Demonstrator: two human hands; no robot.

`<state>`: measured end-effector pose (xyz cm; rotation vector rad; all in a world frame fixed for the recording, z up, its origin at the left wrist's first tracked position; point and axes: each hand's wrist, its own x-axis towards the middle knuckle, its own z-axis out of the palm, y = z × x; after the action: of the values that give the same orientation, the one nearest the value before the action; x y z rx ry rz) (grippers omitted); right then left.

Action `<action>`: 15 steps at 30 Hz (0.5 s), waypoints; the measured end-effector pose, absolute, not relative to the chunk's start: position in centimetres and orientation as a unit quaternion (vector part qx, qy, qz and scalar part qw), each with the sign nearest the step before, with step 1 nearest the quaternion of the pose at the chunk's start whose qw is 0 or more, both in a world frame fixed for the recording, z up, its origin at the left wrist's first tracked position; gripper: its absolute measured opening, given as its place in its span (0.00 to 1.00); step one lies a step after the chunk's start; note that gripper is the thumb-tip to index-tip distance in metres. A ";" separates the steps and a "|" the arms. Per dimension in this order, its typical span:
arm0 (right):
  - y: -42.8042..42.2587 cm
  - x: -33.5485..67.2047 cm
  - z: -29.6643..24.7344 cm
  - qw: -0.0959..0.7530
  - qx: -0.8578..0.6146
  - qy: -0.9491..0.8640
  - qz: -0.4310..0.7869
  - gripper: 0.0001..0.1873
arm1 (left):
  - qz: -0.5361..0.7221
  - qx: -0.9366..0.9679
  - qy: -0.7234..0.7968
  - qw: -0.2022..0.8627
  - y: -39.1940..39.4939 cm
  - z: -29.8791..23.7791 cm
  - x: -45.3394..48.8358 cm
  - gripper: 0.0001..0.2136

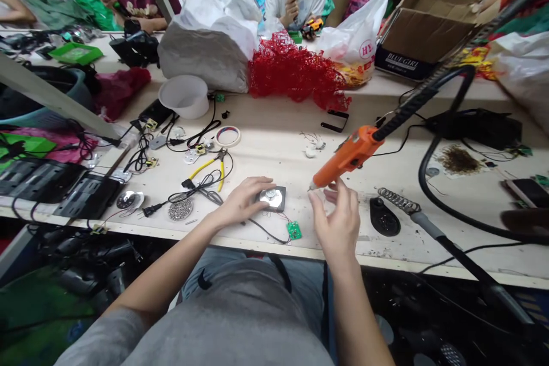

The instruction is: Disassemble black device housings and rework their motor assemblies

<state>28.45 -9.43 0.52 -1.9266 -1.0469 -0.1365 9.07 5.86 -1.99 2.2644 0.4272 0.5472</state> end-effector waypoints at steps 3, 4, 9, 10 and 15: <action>-10.7 26.2 -1.2 0.420 -0.782 -0.452 -0.089 0.11 | 0.209 0.880 0.165 0.393 6.2 -2.3 9.8 0.17; -10.8 25.3 -1.9 0.403 -0.776 -0.478 -0.084 0.09 | 0.211 0.876 0.167 0.400 6.3 -2.4 9.9 0.17; -9.9 21.9 -4.6 0.327 -0.752 -0.571 -0.035 0.15 | 0.222 0.861 0.179 0.421 6.4 -2.8 10.1 0.17; -9.5 21.6 -5.0 0.322 -0.752 -0.575 -0.034 0.16 | 0.222 0.859 0.182 0.423 6.3 -2.8 10.1 0.17; -8.1 20.7 -5.5 0.302 -0.726 -0.617 -0.038 0.16 | 0.224 0.858 0.196 0.418 6.1 -2.8 10.3 0.17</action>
<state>20.74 -8.12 -5.47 -1.9247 -1.6356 -0.1003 10.33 6.08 -2.81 2.1526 0.4916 0.5629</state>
